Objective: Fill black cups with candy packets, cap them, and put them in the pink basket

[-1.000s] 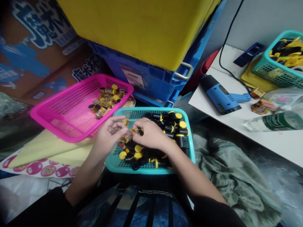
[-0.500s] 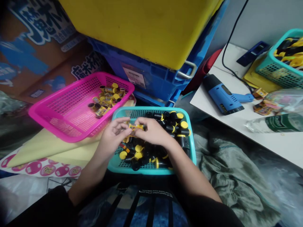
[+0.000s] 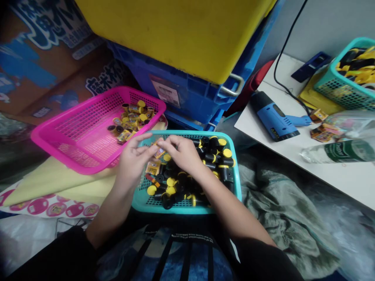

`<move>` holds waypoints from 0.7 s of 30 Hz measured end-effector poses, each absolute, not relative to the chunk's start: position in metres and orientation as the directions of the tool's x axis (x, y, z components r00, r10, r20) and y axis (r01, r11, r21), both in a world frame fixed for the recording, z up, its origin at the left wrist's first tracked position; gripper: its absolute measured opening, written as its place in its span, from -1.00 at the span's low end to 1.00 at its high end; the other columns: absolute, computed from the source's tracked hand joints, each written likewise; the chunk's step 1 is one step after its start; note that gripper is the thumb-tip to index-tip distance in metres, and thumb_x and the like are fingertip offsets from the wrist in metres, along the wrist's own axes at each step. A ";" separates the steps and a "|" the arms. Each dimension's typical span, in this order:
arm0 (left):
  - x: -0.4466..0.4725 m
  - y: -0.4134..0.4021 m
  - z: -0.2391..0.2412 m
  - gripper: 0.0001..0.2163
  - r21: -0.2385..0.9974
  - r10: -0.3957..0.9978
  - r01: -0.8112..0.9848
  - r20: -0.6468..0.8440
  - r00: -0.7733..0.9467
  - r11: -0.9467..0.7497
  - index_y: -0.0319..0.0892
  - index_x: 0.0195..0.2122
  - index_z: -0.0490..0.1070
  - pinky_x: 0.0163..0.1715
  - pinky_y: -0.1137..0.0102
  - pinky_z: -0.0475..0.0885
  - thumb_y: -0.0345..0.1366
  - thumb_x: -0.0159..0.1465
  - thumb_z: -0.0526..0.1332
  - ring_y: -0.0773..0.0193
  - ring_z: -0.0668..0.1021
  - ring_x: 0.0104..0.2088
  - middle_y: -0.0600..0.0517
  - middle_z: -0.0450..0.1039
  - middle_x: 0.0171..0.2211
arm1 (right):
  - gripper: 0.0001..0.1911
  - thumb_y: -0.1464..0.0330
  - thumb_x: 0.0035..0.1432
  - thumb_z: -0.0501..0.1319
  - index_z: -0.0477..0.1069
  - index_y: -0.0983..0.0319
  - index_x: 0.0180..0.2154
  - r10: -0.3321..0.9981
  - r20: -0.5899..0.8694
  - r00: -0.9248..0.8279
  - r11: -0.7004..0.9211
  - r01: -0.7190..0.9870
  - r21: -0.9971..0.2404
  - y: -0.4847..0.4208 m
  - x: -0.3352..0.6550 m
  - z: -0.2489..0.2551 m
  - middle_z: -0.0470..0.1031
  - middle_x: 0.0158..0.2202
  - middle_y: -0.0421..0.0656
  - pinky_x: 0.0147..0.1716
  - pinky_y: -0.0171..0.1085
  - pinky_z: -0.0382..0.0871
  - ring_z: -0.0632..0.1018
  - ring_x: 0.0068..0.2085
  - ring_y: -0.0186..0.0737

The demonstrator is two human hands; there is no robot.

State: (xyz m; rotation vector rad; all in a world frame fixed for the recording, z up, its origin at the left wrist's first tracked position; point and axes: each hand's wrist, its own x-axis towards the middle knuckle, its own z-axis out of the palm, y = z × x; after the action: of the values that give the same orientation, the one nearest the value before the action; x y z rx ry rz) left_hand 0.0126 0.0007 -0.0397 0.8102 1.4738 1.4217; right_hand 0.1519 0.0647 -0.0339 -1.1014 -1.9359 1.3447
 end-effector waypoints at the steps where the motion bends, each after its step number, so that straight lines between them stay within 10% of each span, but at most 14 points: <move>1: 0.011 0.002 -0.040 -0.62 0.986 0.905 -0.127 -0.149 -0.399 0.106 -0.16 -0.11 0.41 -0.52 0.49 0.49 -0.27 0.03 0.38 0.36 0.55 -0.52 0.12 0.48 -0.54 | -0.62 0.09 0.19 0.10 0.33 0.25 -0.47 0.846 -0.003 -0.533 0.193 0.311 -0.931 0.067 0.153 -0.032 0.37 -0.50 -0.23 -0.38 -0.35 0.21 0.36 -0.43 -0.34; 13: -0.010 -0.007 -0.050 -0.75 0.967 0.855 0.025 -0.213 -0.472 0.254 -0.18 -0.23 0.56 -0.50 0.45 0.50 -0.33 0.02 0.38 0.38 0.52 -0.57 0.04 0.57 -0.48 | -0.50 0.62 -0.07 0.17 0.46 0.23 -0.05 0.458 -0.500 -0.735 0.664 0.657 -0.357 0.070 0.177 -0.050 0.48 -0.03 0.02 0.01 0.10 0.17 0.39 0.01 0.13; 21: -0.007 -0.020 -0.053 -0.78 0.979 0.895 0.075 -0.140 -0.424 0.188 -0.14 -0.25 0.59 -0.25 0.29 0.55 -0.17 0.11 0.32 0.19 0.61 -0.27 -0.04 0.61 -0.25 | -0.67 0.24 0.06 0.27 0.44 0.23 -0.13 0.683 -0.187 -0.706 0.224 0.445 -0.867 0.083 0.213 -0.035 0.48 -0.19 -0.08 -0.27 -0.21 0.41 0.51 -0.30 -0.23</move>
State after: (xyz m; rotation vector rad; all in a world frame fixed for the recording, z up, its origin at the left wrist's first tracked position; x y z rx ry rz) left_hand -0.0072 -0.0200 -0.0530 0.9280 1.6832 1.3240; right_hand 0.2128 0.0827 -0.0352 -1.0674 -2.2630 1.4780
